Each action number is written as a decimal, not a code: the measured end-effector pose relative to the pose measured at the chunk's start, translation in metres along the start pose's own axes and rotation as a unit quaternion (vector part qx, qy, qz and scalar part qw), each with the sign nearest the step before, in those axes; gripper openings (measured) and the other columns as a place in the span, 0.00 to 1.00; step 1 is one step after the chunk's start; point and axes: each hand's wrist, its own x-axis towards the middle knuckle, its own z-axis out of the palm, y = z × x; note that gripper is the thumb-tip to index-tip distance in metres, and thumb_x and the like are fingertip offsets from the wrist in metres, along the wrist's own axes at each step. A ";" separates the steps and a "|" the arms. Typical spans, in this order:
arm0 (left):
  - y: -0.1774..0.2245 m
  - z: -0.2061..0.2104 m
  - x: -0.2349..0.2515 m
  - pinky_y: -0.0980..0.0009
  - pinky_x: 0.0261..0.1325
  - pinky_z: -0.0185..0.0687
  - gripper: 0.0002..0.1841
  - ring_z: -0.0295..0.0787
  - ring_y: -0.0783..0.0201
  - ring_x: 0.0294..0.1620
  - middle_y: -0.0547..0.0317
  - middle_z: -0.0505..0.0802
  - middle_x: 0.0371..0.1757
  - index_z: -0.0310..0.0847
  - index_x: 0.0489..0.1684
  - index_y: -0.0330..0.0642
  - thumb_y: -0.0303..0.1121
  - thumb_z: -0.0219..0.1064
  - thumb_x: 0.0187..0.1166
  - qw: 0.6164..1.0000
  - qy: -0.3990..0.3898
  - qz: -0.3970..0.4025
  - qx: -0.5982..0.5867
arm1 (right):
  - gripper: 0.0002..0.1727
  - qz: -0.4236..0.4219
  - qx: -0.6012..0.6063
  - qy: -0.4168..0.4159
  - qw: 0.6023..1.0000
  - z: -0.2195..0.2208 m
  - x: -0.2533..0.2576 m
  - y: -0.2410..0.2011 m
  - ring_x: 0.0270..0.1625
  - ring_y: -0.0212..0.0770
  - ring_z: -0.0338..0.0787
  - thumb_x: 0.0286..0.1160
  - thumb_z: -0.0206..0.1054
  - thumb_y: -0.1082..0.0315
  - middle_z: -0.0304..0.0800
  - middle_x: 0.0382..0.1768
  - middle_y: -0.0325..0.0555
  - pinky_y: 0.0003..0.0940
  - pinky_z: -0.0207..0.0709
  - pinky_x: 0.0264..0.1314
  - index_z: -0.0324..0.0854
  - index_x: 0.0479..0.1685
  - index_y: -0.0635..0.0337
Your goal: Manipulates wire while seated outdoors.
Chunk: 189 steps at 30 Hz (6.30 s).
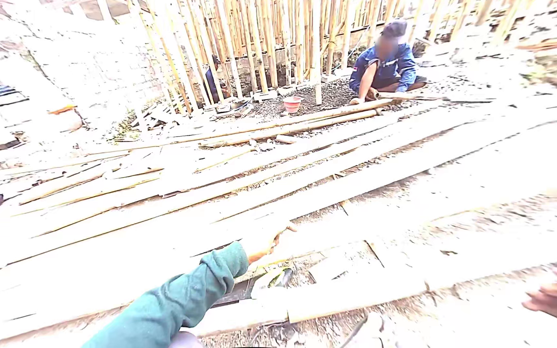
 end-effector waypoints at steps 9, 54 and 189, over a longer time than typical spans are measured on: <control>-0.002 0.014 -0.005 0.82 0.21 0.62 0.19 0.64 0.78 0.16 0.73 0.73 0.21 0.87 0.53 0.44 0.38 0.47 0.95 0.998 -0.054 0.011 0.010 | 0.21 0.160 0.185 -0.027 0.969 0.037 -0.023 0.036 0.23 0.33 0.90 0.95 0.40 0.57 0.87 0.22 0.33 0.33 0.91 0.32 0.79 0.41 0.47; -0.028 0.028 0.003 0.80 0.23 0.62 0.15 0.65 0.80 0.17 0.75 0.82 0.23 0.91 0.46 0.50 0.43 0.57 0.91 0.970 -0.177 0.010 0.165 | 0.17 0.145 -0.032 0.045 0.988 0.018 -0.020 0.048 0.07 0.23 0.60 0.91 0.55 0.64 0.75 0.13 0.31 0.18 0.56 0.08 0.88 0.38 0.58; -0.041 -0.025 -0.051 0.84 0.41 0.82 0.17 0.85 0.81 0.36 0.75 0.87 0.34 0.83 0.47 0.48 0.42 0.47 0.94 0.914 0.219 0.299 0.166 | 0.06 -0.196 -0.199 -0.250 0.927 0.277 -0.134 0.009 0.32 0.33 0.88 0.72 0.70 0.67 0.87 0.28 0.37 0.31 0.82 0.28 0.92 0.34 0.55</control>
